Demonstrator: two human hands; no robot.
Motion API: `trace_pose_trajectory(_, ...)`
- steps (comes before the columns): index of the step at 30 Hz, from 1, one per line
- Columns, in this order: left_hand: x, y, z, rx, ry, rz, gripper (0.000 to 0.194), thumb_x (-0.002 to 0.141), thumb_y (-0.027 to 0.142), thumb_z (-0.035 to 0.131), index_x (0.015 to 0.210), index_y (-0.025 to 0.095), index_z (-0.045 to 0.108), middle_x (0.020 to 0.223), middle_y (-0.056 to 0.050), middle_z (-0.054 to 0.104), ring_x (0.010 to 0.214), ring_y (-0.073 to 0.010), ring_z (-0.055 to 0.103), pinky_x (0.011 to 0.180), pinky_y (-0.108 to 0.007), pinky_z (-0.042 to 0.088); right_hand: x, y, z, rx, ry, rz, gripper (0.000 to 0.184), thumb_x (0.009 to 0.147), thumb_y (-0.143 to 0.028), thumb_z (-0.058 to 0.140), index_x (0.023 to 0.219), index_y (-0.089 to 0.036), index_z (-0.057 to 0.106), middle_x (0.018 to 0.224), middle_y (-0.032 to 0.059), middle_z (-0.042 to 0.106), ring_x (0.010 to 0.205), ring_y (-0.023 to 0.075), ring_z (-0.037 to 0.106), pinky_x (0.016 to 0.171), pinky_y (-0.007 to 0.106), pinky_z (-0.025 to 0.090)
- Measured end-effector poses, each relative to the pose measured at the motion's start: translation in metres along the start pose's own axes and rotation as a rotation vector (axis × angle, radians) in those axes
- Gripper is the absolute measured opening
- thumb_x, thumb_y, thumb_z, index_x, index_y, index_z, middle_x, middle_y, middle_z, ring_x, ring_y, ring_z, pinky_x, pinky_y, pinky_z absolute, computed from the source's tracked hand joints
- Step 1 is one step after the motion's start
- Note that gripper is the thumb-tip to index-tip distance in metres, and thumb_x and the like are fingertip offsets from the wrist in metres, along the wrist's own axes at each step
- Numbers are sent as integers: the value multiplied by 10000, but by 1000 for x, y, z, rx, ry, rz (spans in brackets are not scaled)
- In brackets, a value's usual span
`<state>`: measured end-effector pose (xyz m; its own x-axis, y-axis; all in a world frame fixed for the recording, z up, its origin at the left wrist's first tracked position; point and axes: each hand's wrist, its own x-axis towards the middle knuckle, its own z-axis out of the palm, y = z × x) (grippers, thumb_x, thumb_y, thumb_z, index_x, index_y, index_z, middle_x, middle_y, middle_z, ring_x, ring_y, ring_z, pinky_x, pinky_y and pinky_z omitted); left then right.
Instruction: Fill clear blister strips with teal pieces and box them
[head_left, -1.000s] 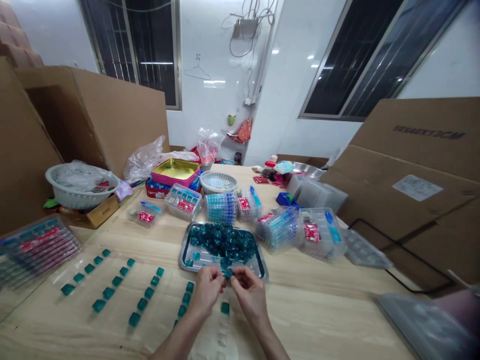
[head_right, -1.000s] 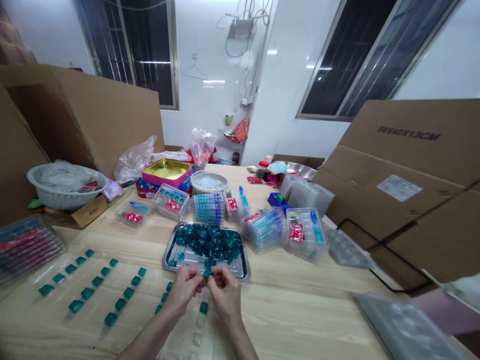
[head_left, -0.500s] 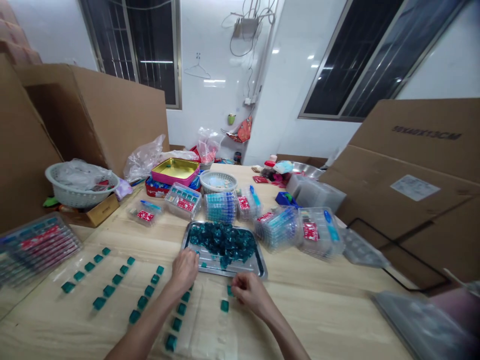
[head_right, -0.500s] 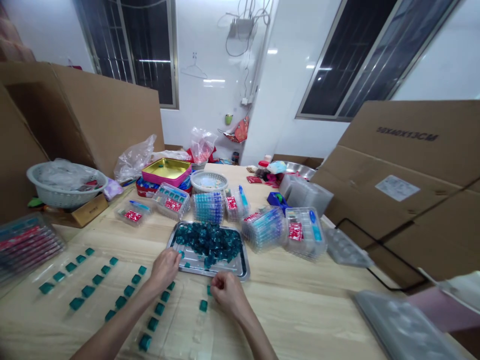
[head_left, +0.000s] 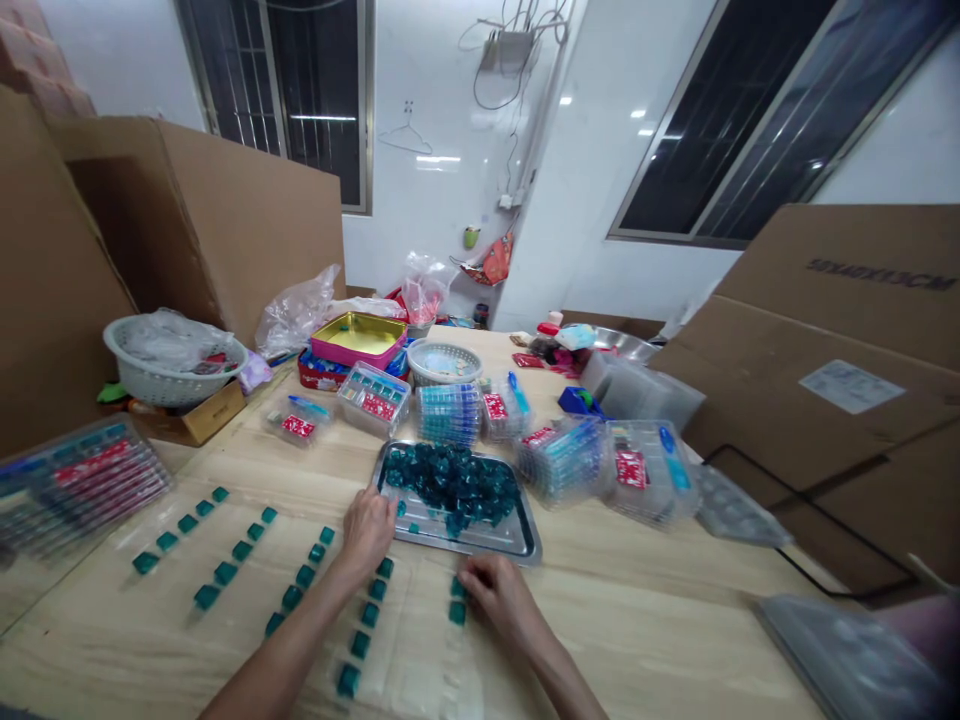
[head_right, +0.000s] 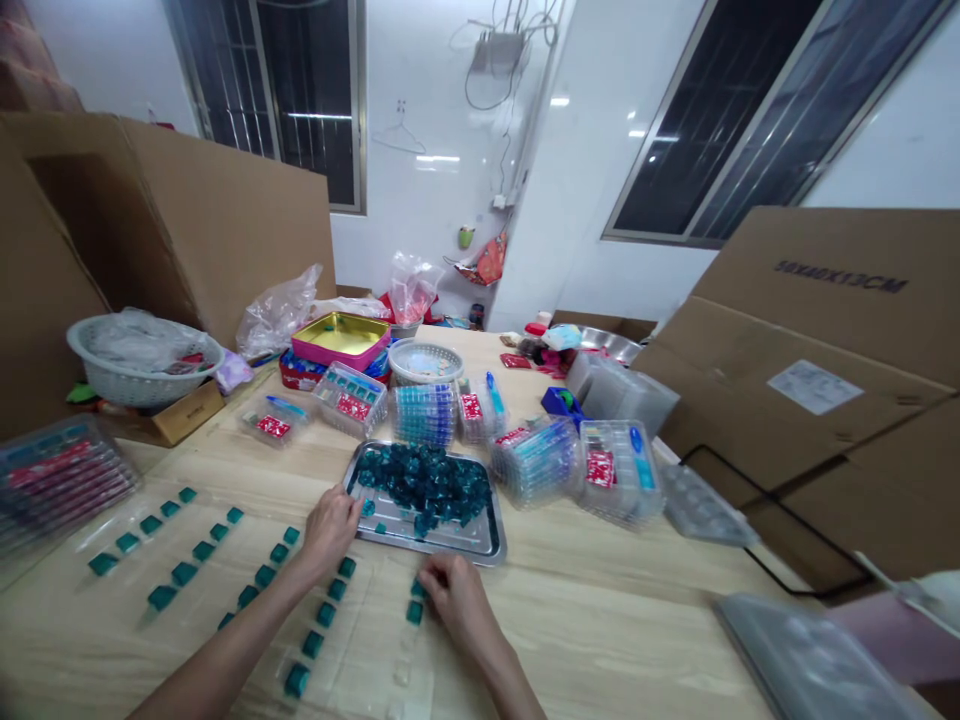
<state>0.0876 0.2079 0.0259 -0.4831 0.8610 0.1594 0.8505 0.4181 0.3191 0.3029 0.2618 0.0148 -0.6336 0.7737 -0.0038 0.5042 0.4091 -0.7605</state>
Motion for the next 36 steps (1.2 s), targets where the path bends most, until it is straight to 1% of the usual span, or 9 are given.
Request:
trace_pose_trajectory(3,-1,1,-2,-8,13,-1,270,863,195,414,706,168,633,867,-76,609,866,-191,564,738,-263,389,-8,-2,-6,90,39,-133,167,788,-203,507,782,-169,671,725,30,617,634,157,561,563,242,395)
trace_pose_trajectory(5,-1,2,-5,-26,25,-13,203,821,114,433,768,180,617,894,-57,596,858,-174,561,720,-248,386,-13,-6,-9,72,26,-212,170,805,-181,496,779,-177,663,800,47,622,713,170,577,623,256,416)
trace_pose_trajectory(10,-2,8,-10,-105,50,-28,175,799,89,445,776,191,585,885,-40,574,837,-164,553,720,-244,387,-13,-11,-7,-119,7,-279,271,846,-112,403,686,-180,611,729,33,609,693,155,563,632,242,398)
trace_pose_trajectory(15,-18,28,-9,-223,36,134,183,799,119,451,689,175,585,806,-50,586,831,-180,556,731,-257,390,-11,-6,-1,-449,-42,-442,262,716,13,403,628,-172,568,701,41,589,649,151,521,568,236,348)
trace_pose_trajectory(18,-38,44,-3,-337,-123,307,176,774,118,463,714,180,616,768,-46,621,770,-178,571,676,-249,386,-13,-1,3,-472,-33,-540,260,707,7,407,692,-173,594,758,56,605,695,164,532,589,242,366)
trace_pose_trajectory(22,-59,56,10,-453,-335,417,227,731,96,470,776,197,668,781,-39,686,730,-176,598,639,-241,369,-16,4,8,-242,62,-473,274,772,-37,391,699,-173,618,759,69,610,707,170,547,616,251,400)
trace_pose_trajectory(28,-64,53,22,-461,-326,292,235,745,134,478,626,177,676,634,-38,670,604,-153,565,573,-240,316,-17,5,8,174,55,-236,173,759,-112,538,643,-185,644,689,21,647,667,159,591,624,237,430)
trace_pose_trajectory(33,-63,55,21,-445,-315,241,242,737,104,458,674,171,681,660,-47,672,645,-169,580,589,-242,323,12,-1,-9,51,-11,-197,131,709,-92,560,655,-175,646,647,3,637,624,150,577,586,220,399)
trace_pose_trajectory(36,-63,57,25,-477,-310,191,232,713,81,471,736,164,687,677,-47,674,660,-172,588,590,-233,345,38,-11,-15,-137,29,-225,213,702,-62,509,804,-179,655,806,28,669,749,163,605,678,230,410)
